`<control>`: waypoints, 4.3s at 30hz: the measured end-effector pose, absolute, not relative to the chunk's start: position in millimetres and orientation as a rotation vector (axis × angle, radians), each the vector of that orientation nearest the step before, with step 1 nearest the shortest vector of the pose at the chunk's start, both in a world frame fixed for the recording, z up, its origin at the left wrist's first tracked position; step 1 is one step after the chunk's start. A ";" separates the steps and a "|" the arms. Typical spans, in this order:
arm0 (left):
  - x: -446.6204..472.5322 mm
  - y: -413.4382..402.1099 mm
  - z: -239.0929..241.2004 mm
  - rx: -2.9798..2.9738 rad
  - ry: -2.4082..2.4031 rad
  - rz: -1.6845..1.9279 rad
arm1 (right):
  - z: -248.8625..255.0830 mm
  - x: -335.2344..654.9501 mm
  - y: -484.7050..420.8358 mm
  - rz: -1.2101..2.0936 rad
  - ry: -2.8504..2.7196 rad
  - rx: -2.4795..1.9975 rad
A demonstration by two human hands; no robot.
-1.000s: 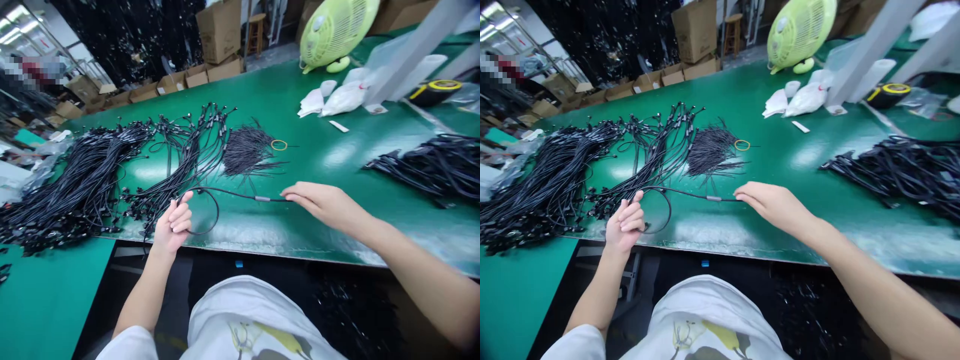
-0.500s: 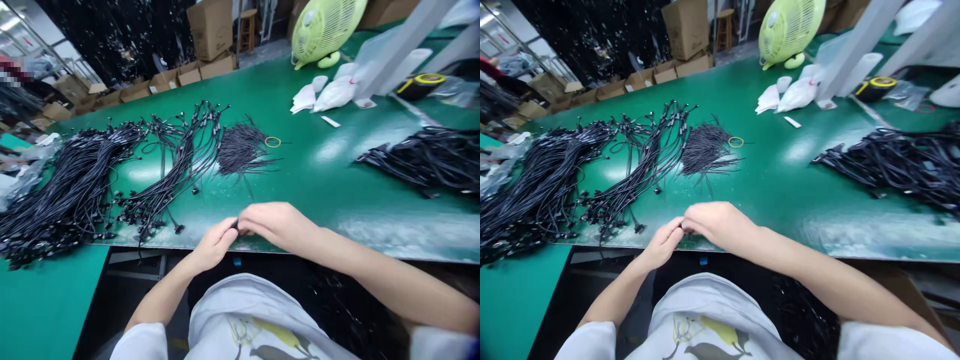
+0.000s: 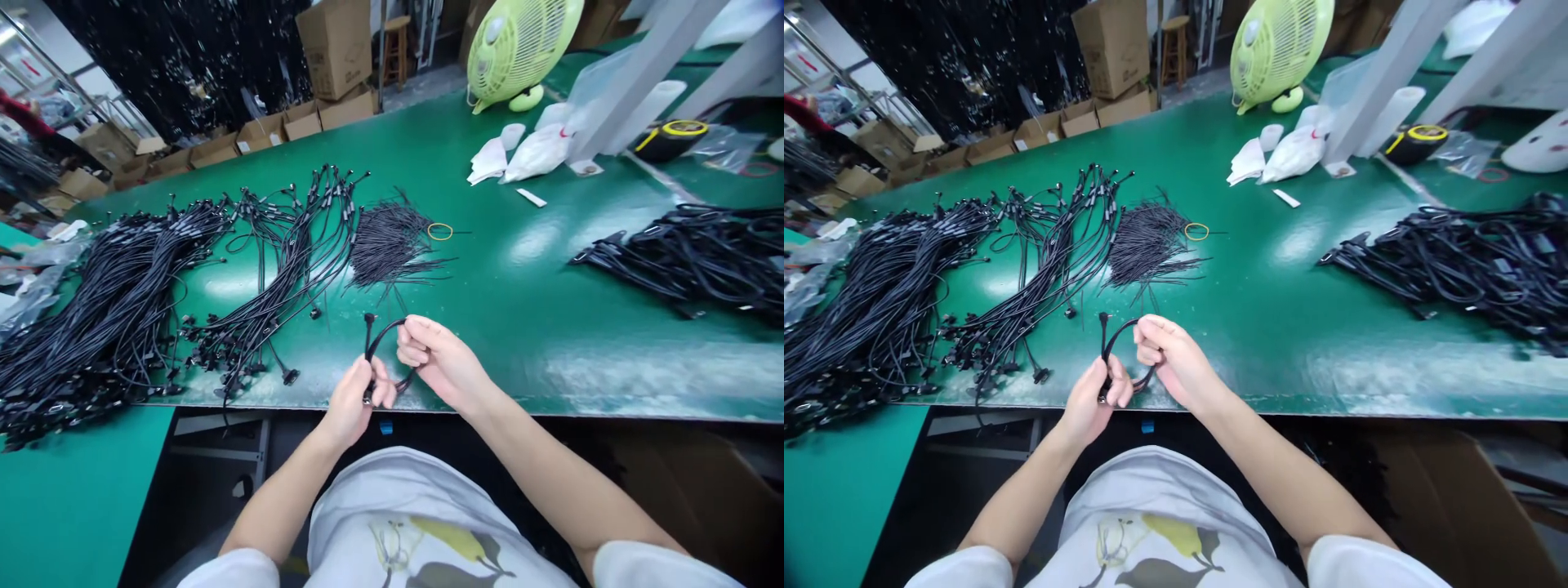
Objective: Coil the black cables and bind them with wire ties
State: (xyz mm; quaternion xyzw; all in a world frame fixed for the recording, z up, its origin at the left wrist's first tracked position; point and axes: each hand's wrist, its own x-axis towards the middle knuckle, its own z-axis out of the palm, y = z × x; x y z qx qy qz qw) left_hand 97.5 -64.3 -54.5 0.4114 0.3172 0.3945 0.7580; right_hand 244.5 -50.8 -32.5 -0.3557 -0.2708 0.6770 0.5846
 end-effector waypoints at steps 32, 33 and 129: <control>108.9 -71.3 -46.3 0.602 0.554 0.554 | -17.4 234.2 -39.6 1.671 -0.756 -0.733; 108.3 -69.9 -46.4 0.585 0.542 0.529 | -19.0 234.9 -39.5 1.647 -0.800 -0.742; 102.3 7.2 -70.5 0.749 0.923 0.729 | -53.7 447.2 161.6 0.133 -1.975 -2.102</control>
